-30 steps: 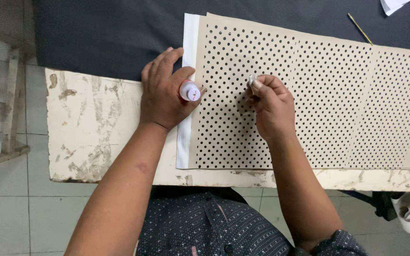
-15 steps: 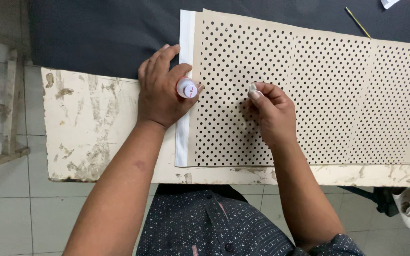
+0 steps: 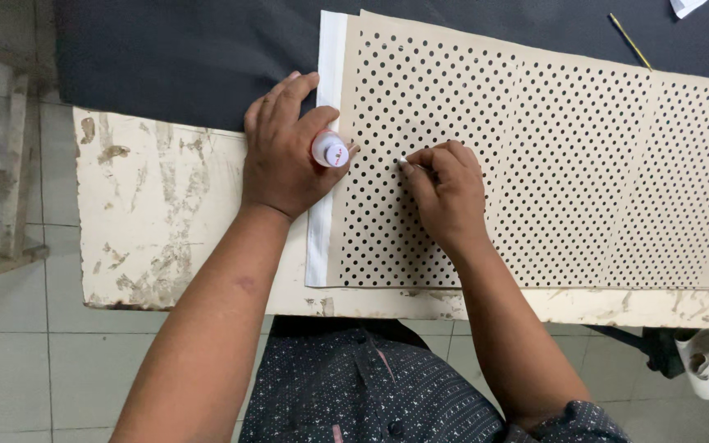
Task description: The person unrolls a perforated stencil on a table, then uses a small bottle to apply adhesive through the holes onto the surface below. The person works systematically across the stencil, moving the bottle from left to right while holding the stencil in place.
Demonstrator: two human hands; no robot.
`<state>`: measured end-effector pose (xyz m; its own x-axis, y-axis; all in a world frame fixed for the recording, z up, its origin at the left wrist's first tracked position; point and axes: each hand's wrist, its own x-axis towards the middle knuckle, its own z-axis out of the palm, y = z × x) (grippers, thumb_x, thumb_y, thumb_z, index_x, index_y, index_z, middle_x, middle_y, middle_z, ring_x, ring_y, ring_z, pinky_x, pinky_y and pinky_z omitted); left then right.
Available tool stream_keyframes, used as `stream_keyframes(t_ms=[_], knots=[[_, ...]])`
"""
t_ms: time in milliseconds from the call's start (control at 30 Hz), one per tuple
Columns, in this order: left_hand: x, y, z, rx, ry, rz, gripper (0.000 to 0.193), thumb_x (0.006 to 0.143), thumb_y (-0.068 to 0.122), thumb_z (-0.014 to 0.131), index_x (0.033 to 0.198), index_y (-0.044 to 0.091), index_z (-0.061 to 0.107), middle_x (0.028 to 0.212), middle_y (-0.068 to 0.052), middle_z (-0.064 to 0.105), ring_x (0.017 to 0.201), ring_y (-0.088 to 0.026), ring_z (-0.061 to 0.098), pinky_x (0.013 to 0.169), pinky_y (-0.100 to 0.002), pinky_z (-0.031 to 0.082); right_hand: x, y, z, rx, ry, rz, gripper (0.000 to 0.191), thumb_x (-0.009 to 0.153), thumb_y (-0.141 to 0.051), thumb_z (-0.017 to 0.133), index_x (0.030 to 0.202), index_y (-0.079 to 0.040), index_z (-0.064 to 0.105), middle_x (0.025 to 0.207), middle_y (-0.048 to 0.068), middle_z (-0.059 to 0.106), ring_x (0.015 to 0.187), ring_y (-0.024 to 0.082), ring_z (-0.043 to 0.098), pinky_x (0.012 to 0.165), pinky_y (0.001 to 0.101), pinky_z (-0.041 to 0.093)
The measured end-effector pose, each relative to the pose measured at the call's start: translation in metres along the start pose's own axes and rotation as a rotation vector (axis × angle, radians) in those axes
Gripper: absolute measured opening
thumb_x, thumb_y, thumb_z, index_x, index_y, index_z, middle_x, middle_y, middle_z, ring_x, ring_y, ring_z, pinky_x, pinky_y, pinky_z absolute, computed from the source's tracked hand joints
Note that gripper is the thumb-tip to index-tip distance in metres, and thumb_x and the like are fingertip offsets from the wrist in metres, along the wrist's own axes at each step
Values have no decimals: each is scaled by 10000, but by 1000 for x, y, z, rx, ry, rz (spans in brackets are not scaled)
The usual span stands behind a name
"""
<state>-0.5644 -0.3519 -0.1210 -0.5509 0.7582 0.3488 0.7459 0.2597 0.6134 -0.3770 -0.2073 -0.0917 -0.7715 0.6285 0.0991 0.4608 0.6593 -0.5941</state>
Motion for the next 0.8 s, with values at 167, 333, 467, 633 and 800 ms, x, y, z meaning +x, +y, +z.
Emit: stream_keyframes(t_ms=[167, 333, 467, 633, 800], knots=[[0, -1, 2, 22, 11, 3, 423, 882, 442, 850, 1111, 114, 715, 1446, -135, 541, 1421, -348, 457, 1173, -525, 314, 8, 0, 11, -90, 64, -107, 60, 918, -122, 777, 944, -80, 743, 897, 49, 633, 892, 244, 601, 844, 398, 464], [-1, -1, 3, 14, 2, -6, 422, 894, 452, 841, 1111, 114, 713, 1454, -132, 541, 1429, -339, 458, 1182, -522, 320, 9, 2, 11, -130, 54, -135, 88, 914, -129, 784, 901, -71, 718, 871, 47, 643, 863, 251, 613, 814, 402, 458], [0, 0, 2, 27, 4, -11, 420, 901, 461, 835, 1108, 116, 714, 1451, -131, 542, 1430, -336, 457, 1184, -526, 317, 10, 1, 10, -109, 41, -96, 76, 901, -125, 786, 896, -80, 724, 860, 50, 643, 849, 253, 611, 812, 395, 467], [1, 1, 1, 19, -6, -12, 429, 881, 456, 839, 1105, 111, 714, 1447, -136, 547, 1427, -341, 456, 1176, -527, 315, 11, 0, 10, -96, 53, -122, 86, 899, -122, 788, 892, -69, 721, 860, 56, 644, 854, 251, 617, 813, 402, 471], [1, 1, -1, 10, 1, -6, 405, 903, 440, 839, 1115, 118, 714, 1454, -132, 545, 1433, -335, 459, 1183, -517, 319, 12, -1, 7, -64, 25, -76, 83, 893, -115, 789, 885, -58, 728, 852, 60, 644, 820, 250, 619, 766, 392, 492]])
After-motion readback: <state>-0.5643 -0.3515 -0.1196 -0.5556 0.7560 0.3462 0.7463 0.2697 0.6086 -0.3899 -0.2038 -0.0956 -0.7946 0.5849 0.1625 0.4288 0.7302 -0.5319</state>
